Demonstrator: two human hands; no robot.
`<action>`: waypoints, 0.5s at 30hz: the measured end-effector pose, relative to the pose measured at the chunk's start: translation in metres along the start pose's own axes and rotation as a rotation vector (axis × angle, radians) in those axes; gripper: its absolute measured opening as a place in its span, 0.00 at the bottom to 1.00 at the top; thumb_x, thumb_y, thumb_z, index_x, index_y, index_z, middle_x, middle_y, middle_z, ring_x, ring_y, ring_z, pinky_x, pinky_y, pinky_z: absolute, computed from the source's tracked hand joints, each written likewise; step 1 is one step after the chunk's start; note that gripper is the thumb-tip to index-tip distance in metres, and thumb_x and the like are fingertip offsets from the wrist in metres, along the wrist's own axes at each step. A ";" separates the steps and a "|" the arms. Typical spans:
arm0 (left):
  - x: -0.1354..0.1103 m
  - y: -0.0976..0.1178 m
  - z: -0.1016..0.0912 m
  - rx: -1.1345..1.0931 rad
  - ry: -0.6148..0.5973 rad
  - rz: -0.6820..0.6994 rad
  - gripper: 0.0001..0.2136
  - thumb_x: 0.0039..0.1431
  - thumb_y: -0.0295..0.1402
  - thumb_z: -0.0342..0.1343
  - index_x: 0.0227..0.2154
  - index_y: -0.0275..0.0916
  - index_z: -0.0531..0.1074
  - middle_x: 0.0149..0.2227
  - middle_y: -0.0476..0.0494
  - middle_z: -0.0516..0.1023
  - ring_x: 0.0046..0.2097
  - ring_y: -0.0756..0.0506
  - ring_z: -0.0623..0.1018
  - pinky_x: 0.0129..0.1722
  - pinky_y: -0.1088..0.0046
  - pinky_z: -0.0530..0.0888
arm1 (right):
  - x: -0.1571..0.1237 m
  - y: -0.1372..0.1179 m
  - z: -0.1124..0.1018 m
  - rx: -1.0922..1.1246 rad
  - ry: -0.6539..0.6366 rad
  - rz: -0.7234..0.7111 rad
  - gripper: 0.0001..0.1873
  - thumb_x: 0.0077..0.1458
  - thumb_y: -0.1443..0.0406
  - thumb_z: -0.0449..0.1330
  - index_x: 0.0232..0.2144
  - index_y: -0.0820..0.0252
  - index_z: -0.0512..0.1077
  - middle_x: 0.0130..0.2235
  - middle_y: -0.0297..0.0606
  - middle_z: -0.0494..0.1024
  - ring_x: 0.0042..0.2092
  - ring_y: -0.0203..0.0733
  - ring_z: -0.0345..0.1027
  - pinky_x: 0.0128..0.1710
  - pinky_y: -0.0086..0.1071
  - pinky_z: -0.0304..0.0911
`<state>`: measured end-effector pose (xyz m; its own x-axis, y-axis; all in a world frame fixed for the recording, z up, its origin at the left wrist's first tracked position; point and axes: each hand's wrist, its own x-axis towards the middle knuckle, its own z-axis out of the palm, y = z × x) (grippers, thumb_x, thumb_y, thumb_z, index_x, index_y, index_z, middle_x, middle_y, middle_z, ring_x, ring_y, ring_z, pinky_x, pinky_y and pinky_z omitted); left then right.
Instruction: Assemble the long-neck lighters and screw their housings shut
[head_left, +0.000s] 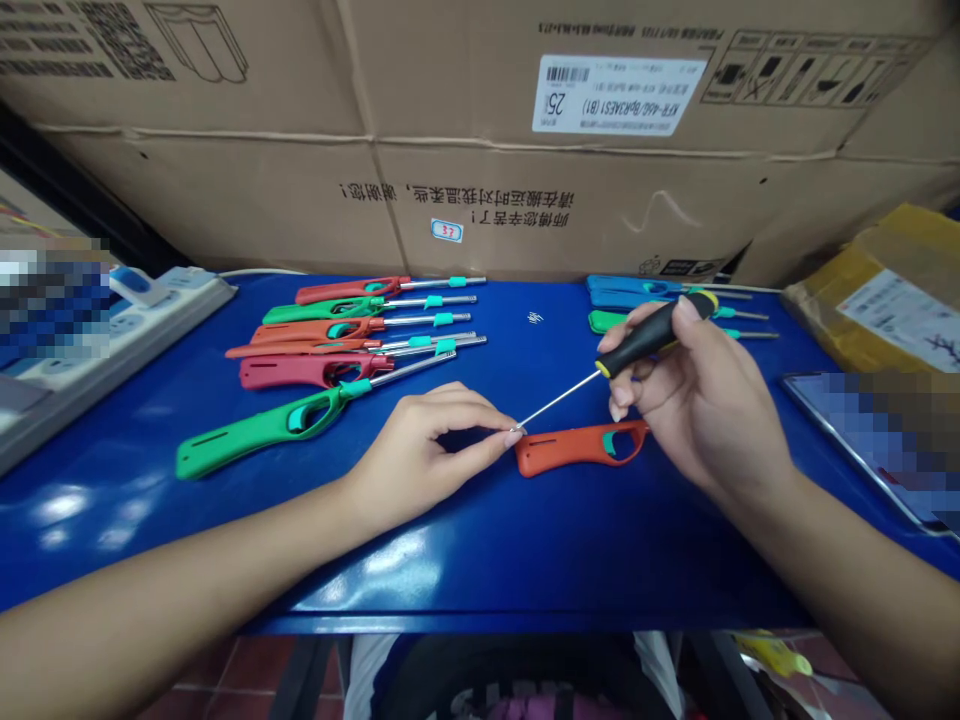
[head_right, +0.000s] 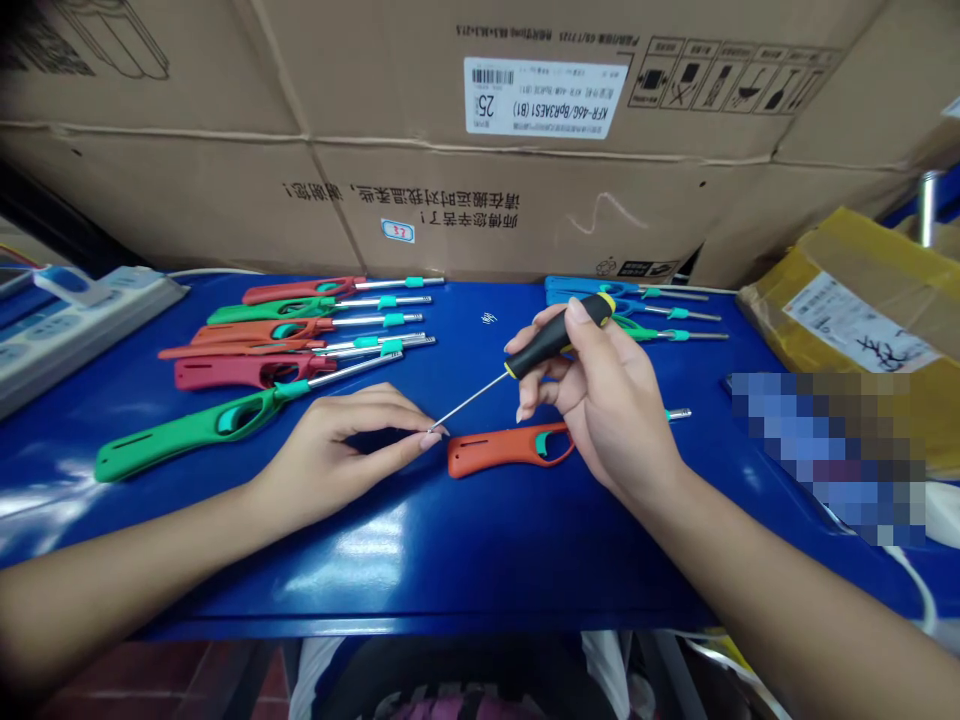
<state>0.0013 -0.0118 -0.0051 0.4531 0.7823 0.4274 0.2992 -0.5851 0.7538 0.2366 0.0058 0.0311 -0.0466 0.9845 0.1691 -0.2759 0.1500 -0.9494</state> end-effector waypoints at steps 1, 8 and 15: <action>0.000 0.000 0.000 0.001 0.001 0.002 0.04 0.62 0.27 0.64 0.37 0.36 0.83 0.37 0.43 0.85 0.40 0.47 0.80 0.42 0.72 0.76 | 0.000 0.000 0.000 0.001 0.001 -0.003 0.13 0.62 0.53 0.62 0.35 0.56 0.72 0.34 0.35 0.79 0.23 0.35 0.69 0.20 0.30 0.69; -0.001 0.000 0.000 0.018 0.002 0.020 0.04 0.61 0.27 0.64 0.37 0.35 0.83 0.36 0.43 0.85 0.38 0.48 0.80 0.42 0.73 0.76 | -0.003 0.001 0.002 -0.014 -0.048 -0.023 0.13 0.63 0.53 0.60 0.36 0.56 0.72 0.34 0.36 0.79 0.24 0.35 0.70 0.21 0.31 0.71; 0.000 -0.001 0.000 0.032 0.004 0.024 0.04 0.61 0.27 0.64 0.37 0.36 0.83 0.36 0.44 0.85 0.38 0.48 0.80 0.42 0.72 0.75 | -0.004 0.000 0.003 -0.005 -0.049 -0.035 0.12 0.63 0.55 0.60 0.36 0.57 0.71 0.34 0.37 0.79 0.25 0.36 0.70 0.21 0.31 0.71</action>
<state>0.0008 -0.0117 -0.0057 0.4571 0.7687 0.4473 0.3150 -0.6103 0.7269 0.2338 0.0015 0.0316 -0.0842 0.9729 0.2151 -0.2732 0.1851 -0.9440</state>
